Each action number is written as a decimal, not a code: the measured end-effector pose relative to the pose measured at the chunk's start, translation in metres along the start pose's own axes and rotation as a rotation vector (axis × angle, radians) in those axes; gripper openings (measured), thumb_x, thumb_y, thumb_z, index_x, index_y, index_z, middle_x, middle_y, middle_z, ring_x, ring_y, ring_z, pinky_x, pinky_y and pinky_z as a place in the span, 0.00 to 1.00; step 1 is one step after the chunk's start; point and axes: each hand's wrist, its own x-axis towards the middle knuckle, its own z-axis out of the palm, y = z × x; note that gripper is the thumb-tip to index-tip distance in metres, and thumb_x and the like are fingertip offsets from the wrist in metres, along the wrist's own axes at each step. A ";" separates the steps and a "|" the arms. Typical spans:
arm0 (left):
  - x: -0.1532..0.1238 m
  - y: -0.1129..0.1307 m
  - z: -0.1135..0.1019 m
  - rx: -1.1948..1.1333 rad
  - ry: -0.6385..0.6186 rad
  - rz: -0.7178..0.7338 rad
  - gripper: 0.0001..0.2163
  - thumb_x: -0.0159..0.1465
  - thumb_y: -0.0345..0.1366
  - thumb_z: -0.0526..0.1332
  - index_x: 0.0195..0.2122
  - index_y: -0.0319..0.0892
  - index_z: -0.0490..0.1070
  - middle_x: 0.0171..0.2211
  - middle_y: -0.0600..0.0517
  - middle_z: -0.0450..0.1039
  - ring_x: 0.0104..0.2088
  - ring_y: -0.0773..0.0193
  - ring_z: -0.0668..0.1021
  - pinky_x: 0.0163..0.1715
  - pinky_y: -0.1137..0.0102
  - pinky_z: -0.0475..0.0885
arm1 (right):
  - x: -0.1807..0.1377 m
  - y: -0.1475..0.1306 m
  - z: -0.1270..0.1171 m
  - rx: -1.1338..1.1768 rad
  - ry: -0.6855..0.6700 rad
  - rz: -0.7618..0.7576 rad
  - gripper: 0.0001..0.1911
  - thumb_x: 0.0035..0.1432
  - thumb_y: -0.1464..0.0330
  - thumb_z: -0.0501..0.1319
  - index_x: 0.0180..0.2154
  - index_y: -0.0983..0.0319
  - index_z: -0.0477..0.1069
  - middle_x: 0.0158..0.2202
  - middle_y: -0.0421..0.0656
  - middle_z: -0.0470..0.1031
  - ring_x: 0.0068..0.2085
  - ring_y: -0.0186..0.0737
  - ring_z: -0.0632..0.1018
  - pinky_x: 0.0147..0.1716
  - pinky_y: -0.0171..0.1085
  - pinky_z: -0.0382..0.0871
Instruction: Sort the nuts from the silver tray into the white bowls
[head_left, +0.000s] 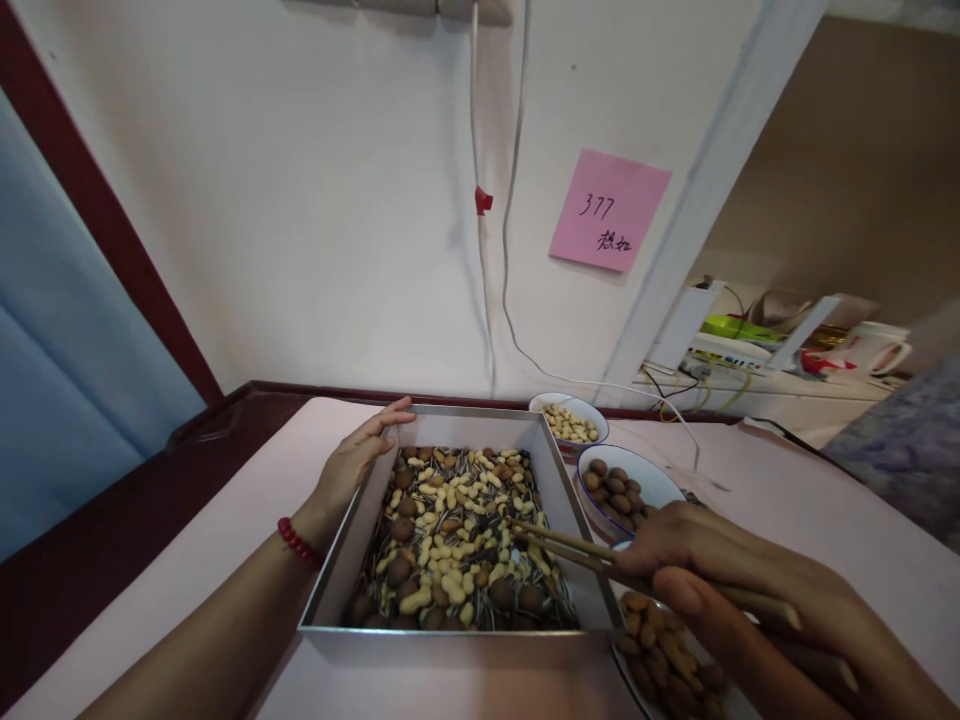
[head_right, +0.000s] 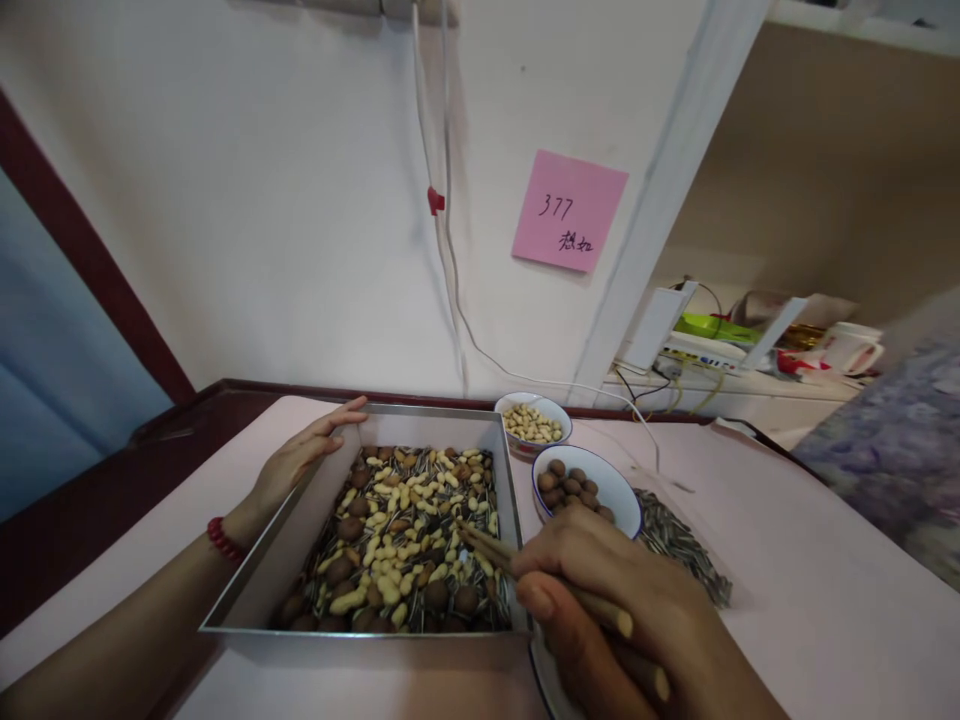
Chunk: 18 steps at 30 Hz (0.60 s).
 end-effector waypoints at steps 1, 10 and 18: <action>0.000 0.000 0.000 -0.018 -0.002 -0.009 0.17 0.54 0.41 0.60 0.44 0.44 0.78 0.66 0.49 0.65 0.69 0.47 0.61 0.67 0.56 0.57 | 0.001 0.000 0.002 0.013 -0.031 -0.005 0.10 0.69 0.65 0.56 0.33 0.55 0.70 0.29 0.40 0.76 0.28 0.37 0.78 0.22 0.30 0.73; 0.000 0.001 0.001 -0.033 0.005 -0.023 0.16 0.54 0.41 0.60 0.43 0.45 0.79 0.66 0.51 0.66 0.68 0.45 0.61 0.66 0.55 0.59 | 0.002 -0.005 0.018 0.057 -0.054 0.146 0.17 0.70 0.59 0.54 0.31 0.57 0.72 0.26 0.42 0.73 0.28 0.39 0.77 0.27 0.34 0.73; 0.000 0.001 0.002 -0.072 0.010 -0.036 0.16 0.53 0.40 0.62 0.42 0.45 0.79 0.66 0.50 0.65 0.69 0.46 0.59 0.66 0.57 0.58 | -0.002 0.002 0.023 -0.005 0.035 0.158 0.21 0.66 0.51 0.56 0.29 0.58 0.72 0.23 0.42 0.69 0.28 0.40 0.75 0.25 0.33 0.72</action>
